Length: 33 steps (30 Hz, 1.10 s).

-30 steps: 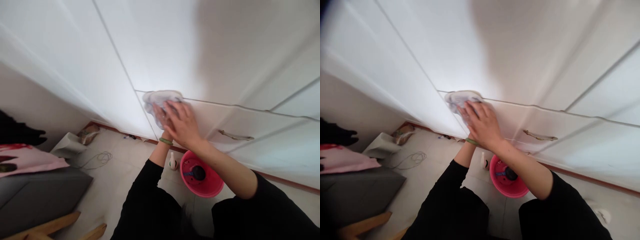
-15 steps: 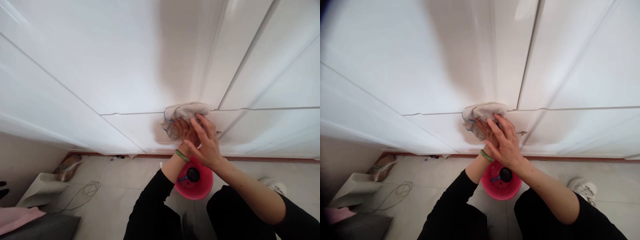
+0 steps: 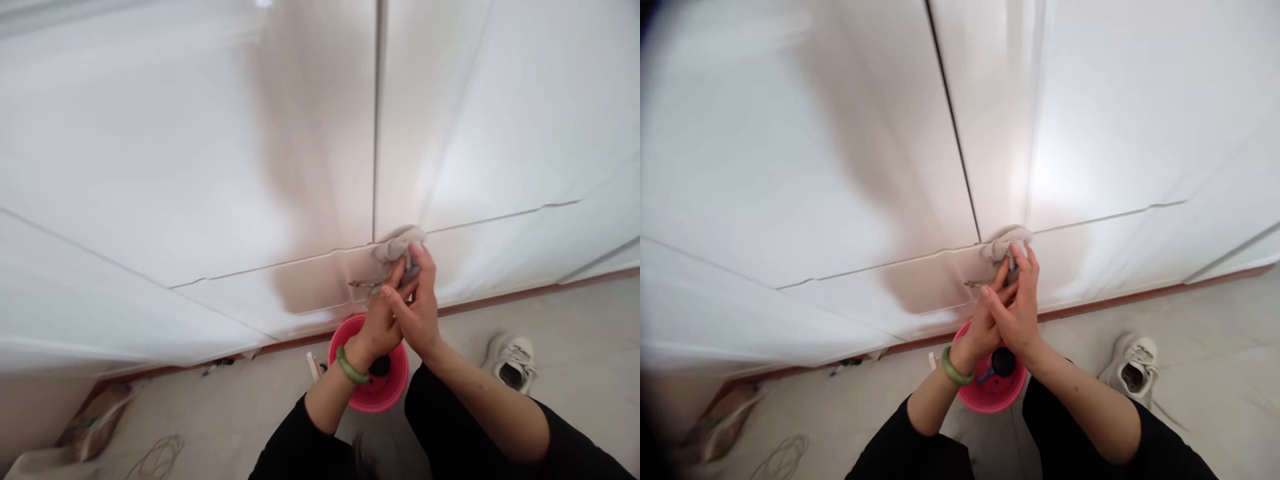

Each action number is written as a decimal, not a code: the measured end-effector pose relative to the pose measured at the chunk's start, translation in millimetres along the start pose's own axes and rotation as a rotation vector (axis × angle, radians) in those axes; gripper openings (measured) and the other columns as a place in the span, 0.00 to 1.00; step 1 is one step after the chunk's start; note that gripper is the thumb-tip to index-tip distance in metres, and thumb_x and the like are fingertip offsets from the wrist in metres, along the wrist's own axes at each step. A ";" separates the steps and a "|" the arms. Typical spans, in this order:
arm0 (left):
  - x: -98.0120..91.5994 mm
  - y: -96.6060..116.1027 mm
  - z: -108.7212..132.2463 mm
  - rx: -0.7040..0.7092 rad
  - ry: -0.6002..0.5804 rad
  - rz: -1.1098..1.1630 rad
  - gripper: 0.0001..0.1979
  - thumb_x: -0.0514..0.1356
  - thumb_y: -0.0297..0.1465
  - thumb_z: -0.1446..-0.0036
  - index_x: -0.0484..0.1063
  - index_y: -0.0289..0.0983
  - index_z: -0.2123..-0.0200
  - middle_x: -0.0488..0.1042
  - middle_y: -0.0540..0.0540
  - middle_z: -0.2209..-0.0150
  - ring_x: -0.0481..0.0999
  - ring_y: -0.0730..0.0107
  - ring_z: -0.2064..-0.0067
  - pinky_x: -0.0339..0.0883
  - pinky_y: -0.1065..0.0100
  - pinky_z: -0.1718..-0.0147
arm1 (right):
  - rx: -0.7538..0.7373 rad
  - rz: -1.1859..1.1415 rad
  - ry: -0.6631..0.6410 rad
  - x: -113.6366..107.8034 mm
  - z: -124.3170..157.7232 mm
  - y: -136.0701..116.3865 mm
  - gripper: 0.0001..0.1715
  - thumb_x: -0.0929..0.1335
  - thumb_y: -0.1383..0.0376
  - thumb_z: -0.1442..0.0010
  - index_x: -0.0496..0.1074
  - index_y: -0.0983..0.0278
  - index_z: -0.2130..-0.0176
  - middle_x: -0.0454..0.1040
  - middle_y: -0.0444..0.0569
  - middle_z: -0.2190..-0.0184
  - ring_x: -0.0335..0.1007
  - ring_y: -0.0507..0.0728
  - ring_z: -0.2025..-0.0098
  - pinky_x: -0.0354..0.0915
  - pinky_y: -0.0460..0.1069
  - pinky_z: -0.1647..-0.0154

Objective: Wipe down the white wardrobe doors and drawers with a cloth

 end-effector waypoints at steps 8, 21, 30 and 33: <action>-45.9 -77.4 74.2 -0.231 0.555 0.183 0.16 0.53 0.29 0.25 0.83 0.42 0.54 0.85 0.43 0.48 0.85 0.61 0.43 0.81 0.54 0.41 | -0.526 0.279 -0.029 66.2 -22.0 -9.1 0.28 0.68 0.68 0.31 0.80 0.44 0.38 0.80 0.45 0.41 0.71 0.64 0.36 0.69 0.60 0.31; 0.0 -65.8 32.4 0.046 0.092 -0.482 0.19 0.59 0.24 0.30 0.79 0.36 0.39 0.84 0.38 0.46 0.79 0.50 0.43 0.72 0.51 0.44 | -0.444 0.448 0.418 -86.1 -76.0 133.5 0.19 0.63 0.66 0.27 0.84 0.55 0.57 0.78 0.55 0.49 0.72 0.64 0.43 0.67 0.62 0.39; 9.3 -63.0 16.2 -0.090 0.057 -0.476 0.08 0.62 0.26 0.28 0.83 0.38 0.57 0.85 0.44 0.59 0.77 0.55 0.55 0.70 0.57 0.54 | -0.170 0.290 0.476 -90.7 -61.1 99.2 0.19 0.60 0.67 0.26 0.78 0.59 0.49 0.75 0.59 0.40 0.70 0.65 0.35 0.67 0.66 0.34; 10.9 -57.6 21.3 -0.111 0.067 -0.449 0.08 0.62 0.26 0.28 0.83 0.39 0.58 0.84 0.44 0.60 0.77 0.56 0.56 0.69 0.58 0.55 | -0.244 0.242 0.402 -89.8 -53.6 79.6 0.18 0.60 0.68 0.26 0.78 0.59 0.51 0.77 0.57 0.43 0.73 0.65 0.37 0.69 0.66 0.36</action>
Point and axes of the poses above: each hand's wrist, its own z-axis away from the middle knuckle, its own x-axis out of the palm, y = z × x, the point moved 8 cm from there along -z, towards the middle knuckle
